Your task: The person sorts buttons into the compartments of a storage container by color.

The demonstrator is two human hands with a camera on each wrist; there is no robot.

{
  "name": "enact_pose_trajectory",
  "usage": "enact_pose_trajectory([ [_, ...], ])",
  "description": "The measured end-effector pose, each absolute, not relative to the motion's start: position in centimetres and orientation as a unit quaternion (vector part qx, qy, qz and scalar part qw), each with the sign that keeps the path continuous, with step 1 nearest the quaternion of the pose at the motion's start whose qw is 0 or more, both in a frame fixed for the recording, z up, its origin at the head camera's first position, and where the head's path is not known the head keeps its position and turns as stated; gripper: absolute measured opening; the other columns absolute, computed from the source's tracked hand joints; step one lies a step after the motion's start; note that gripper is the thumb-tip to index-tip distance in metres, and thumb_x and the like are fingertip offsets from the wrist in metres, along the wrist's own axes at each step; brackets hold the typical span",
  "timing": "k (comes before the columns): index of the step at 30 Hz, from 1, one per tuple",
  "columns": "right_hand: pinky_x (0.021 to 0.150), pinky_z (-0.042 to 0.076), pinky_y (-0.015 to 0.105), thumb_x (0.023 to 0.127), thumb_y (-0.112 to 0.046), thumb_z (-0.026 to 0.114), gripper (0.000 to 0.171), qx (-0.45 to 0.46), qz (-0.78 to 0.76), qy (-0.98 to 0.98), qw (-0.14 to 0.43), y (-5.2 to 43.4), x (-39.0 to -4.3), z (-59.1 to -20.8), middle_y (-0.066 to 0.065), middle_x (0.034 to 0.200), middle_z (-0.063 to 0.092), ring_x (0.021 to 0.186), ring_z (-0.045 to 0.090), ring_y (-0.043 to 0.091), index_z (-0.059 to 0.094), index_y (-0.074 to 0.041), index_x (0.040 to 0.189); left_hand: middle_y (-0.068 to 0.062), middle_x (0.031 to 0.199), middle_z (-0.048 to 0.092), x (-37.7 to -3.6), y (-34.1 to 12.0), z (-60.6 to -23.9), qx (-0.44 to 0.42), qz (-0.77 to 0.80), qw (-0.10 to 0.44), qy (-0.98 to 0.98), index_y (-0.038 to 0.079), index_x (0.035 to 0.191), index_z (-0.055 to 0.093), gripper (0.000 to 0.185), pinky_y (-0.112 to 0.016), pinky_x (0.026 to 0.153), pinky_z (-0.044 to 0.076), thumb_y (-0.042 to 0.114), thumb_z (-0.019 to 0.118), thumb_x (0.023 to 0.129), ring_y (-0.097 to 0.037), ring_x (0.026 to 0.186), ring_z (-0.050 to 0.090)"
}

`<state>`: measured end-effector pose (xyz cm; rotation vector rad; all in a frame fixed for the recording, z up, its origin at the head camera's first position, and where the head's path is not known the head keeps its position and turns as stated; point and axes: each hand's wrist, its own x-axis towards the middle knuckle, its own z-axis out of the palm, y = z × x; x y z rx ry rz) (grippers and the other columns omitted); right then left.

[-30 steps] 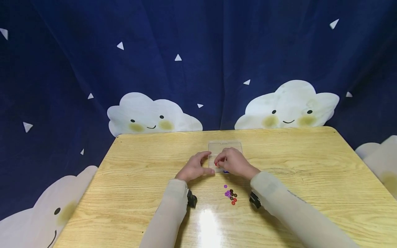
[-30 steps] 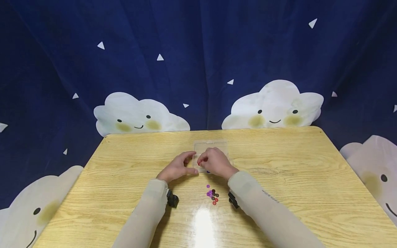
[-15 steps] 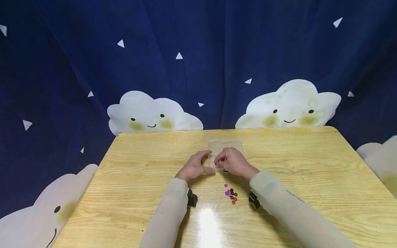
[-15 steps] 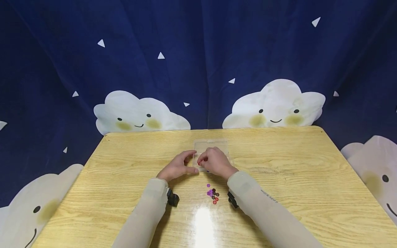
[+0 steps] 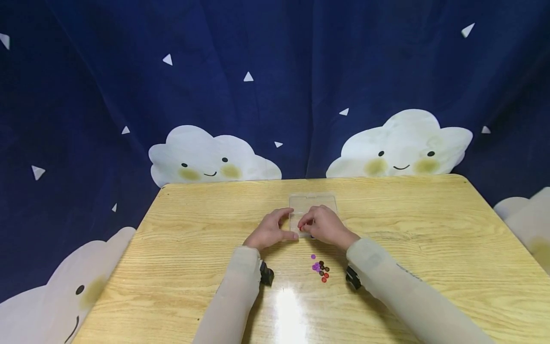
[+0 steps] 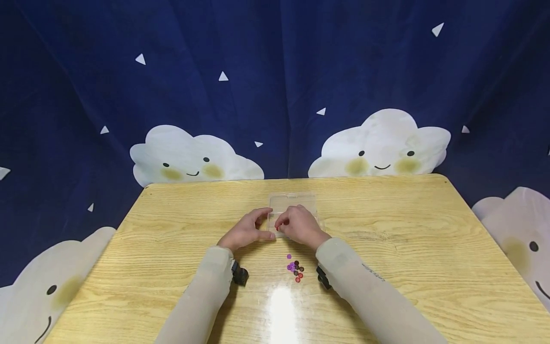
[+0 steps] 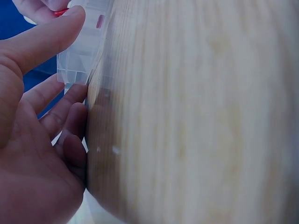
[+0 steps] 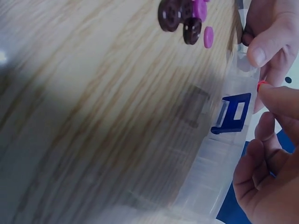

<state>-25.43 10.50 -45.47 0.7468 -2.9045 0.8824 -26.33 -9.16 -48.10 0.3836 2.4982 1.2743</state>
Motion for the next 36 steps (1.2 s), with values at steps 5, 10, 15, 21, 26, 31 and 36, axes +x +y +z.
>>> enact_pose_trajectory([
  [5,0.074,0.043,0.03,0.083,-0.006,0.074,0.011,0.239,0.27,-0.933,0.002,10.46,-25.43,-45.57,-0.003,0.077,0.07,0.075,0.053,0.012,0.081,-0.014,0.083,-0.01,0.151,0.047,-26.32,-9.21,-48.03,0.136,0.445,0.152,0.872,0.017,0.15,0.044,0.08,-0.046,0.112,0.04,0.027,0.083,0.08,-0.028,0.132,0.048],
  [10,0.074,0.043,0.029,0.084,-0.006,0.073,0.011,0.243,0.265,-0.933,0.004,10.63,-25.35,-45.64,-0.003,0.078,0.07,0.075,0.052,0.013,0.081,-0.014,0.084,-0.01,0.152,0.046,-26.21,-9.16,-48.1,0.133,0.447,0.152,0.871,0.017,0.15,0.045,0.081,-0.047,0.113,0.039,0.028,0.083,0.08,-0.029,0.136,0.046],
  [15,0.075,0.044,0.03,0.084,-0.007,0.073,0.011,0.245,0.262,-0.933,0.008,10.65,-25.37,-45.71,-0.003,0.078,0.07,0.075,0.052,0.012,0.081,-0.014,0.085,-0.009,0.153,0.045,-26.16,-9.09,-48.18,0.131,0.448,0.157,0.87,0.018,0.15,0.044,0.08,-0.047,0.113,0.039,0.027,0.083,0.08,-0.029,0.136,0.046],
  [21,0.077,0.045,0.032,0.084,-0.006,0.073,0.011,0.245,0.266,-0.932,0.013,10.41,-25.59,-45.81,-0.003,0.077,0.071,0.075,0.053,0.012,0.081,-0.014,0.085,-0.009,0.154,0.045,-26.21,-9.26,-48.16,0.129,0.446,0.159,0.871,0.019,0.151,0.043,0.08,-0.047,0.112,0.04,0.026,0.082,0.081,-0.029,0.135,0.046],
  [26,0.078,0.045,0.031,0.085,-0.007,0.073,0.011,0.246,0.269,-0.931,0.006,10.2,-25.69,-45.71,-0.003,0.078,0.071,0.077,0.054,0.012,0.081,-0.014,0.085,-0.01,0.152,0.047,-26.13,-9.45,-48.09,0.128,0.445,0.155,0.873,0.018,0.15,0.044,0.08,-0.048,0.111,0.041,0.026,0.083,0.08,-0.029,0.132,0.048],
  [31,0.077,0.044,0.03,0.084,-0.007,0.074,0.011,0.244,0.263,-0.933,0.013,10.29,-25.72,-45.72,-0.004,0.078,0.071,0.076,0.054,0.012,0.081,-0.015,0.084,-0.01,0.152,0.046,-26.2,-9.35,-48.06,0.132,0.453,0.155,0.868,0.017,0.15,0.044,0.081,-0.047,0.11,0.041,0.027,0.083,0.08,-0.029,0.132,0.048],
  [36,0.076,0.044,0.03,0.084,-0.007,0.073,0.011,0.247,0.259,-0.934,0.016,10.39,-25.65,-45.65,-0.003,0.079,0.072,0.076,0.054,0.012,0.082,-0.014,0.085,-0.01,0.152,0.046,-26.28,-9.18,-48.01,0.128,0.451,0.158,0.869,0.018,0.15,0.044,0.08,-0.047,0.111,0.041,0.026,0.083,0.081,-0.029,0.133,0.047],
])
